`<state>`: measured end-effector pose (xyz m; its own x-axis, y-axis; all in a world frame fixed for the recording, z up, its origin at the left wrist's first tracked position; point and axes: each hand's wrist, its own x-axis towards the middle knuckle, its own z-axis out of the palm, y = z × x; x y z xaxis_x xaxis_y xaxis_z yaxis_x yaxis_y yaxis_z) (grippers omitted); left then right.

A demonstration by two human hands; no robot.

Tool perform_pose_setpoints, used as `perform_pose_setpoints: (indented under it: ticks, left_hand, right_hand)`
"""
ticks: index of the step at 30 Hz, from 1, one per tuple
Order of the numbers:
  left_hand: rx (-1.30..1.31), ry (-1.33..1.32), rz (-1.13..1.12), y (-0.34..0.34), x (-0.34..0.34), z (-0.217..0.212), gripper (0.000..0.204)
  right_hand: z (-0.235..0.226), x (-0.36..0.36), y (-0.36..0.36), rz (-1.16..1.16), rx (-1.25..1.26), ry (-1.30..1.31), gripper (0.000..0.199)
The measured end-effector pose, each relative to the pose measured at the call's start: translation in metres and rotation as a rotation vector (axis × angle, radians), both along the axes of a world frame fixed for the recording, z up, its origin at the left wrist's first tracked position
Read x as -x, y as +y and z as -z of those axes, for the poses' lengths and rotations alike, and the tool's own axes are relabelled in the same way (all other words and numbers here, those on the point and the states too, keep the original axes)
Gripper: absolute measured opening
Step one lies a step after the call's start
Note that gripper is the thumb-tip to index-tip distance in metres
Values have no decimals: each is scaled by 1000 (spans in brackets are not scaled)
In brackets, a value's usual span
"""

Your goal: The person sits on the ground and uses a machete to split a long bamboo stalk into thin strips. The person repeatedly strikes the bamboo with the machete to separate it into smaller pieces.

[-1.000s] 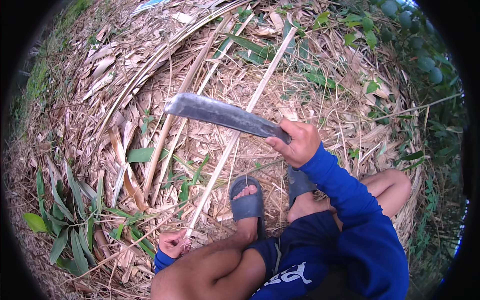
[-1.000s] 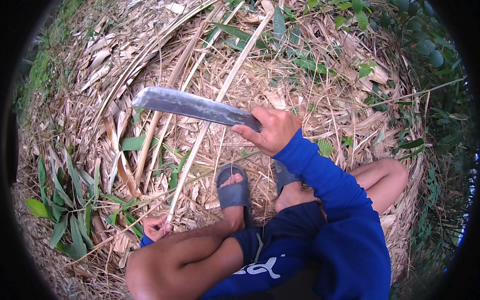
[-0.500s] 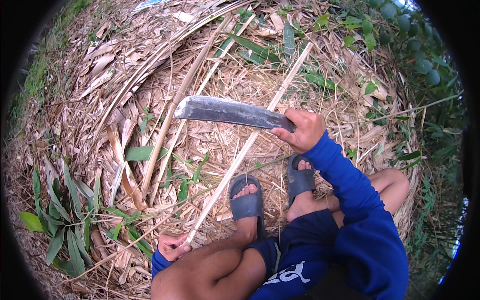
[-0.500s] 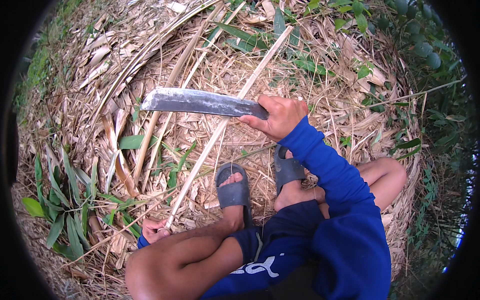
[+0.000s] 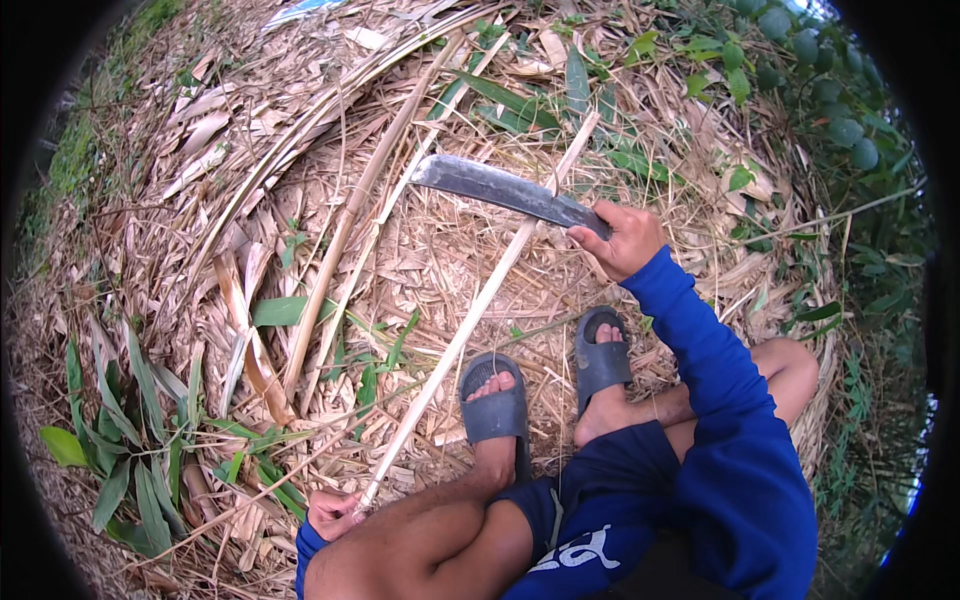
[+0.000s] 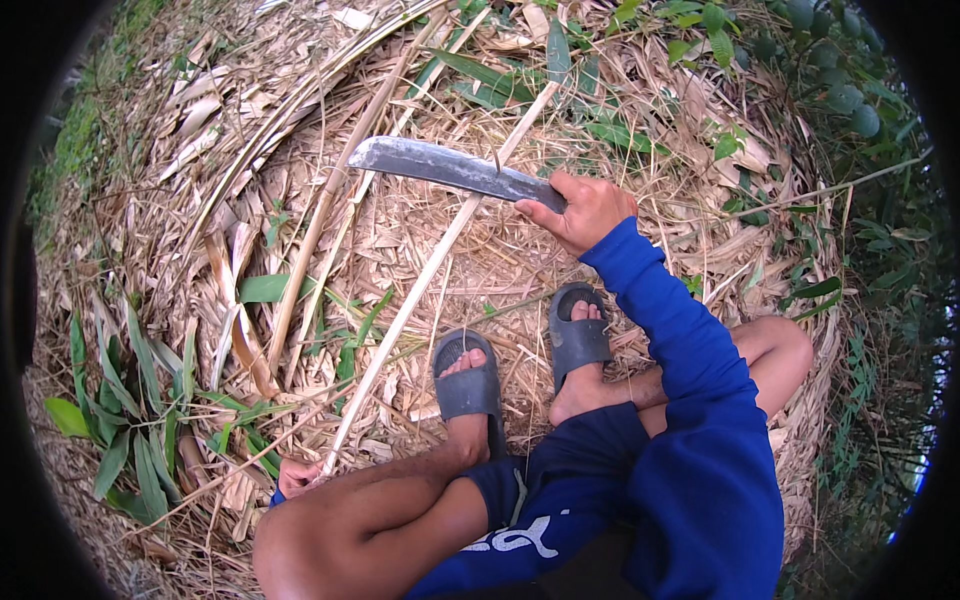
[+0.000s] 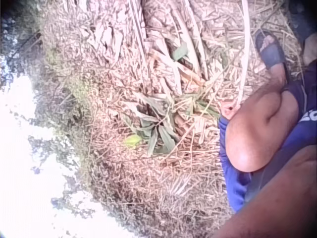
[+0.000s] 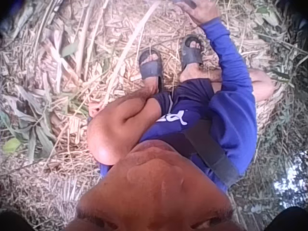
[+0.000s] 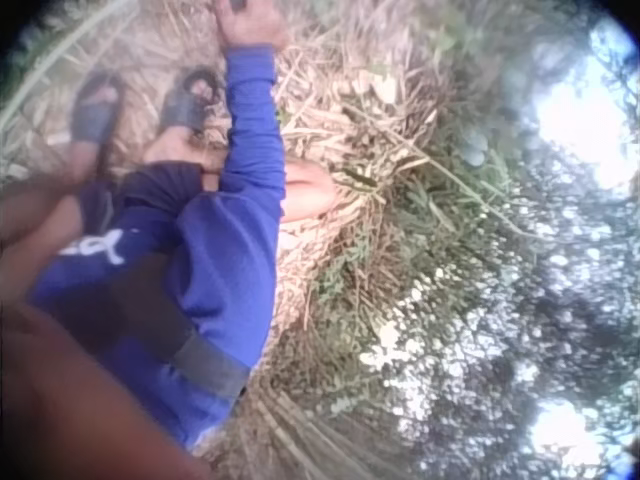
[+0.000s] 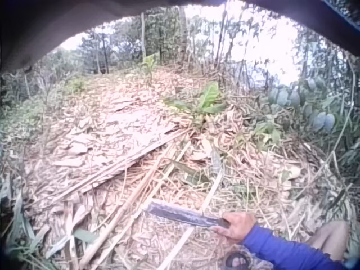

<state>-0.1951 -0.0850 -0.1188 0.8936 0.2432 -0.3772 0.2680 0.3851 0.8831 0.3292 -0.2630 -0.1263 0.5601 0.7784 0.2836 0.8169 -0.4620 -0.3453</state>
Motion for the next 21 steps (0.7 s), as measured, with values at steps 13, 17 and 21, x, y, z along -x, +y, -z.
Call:
perform_pose_setpoints:
  ticks: [13,17,21]
  left_hand:
    - [-26,76,-42,-3,27,-4,35]
    - [-49,138,-86,3,55,-12,36]
    - [-81,234,-193,1,93,-26,36]
  right_hand:
    - [25,-67,-11,2,358,186,65]
    - [57,-95,-27,223,316,184,69]
    - [70,-190,-106,729,219,11,78]
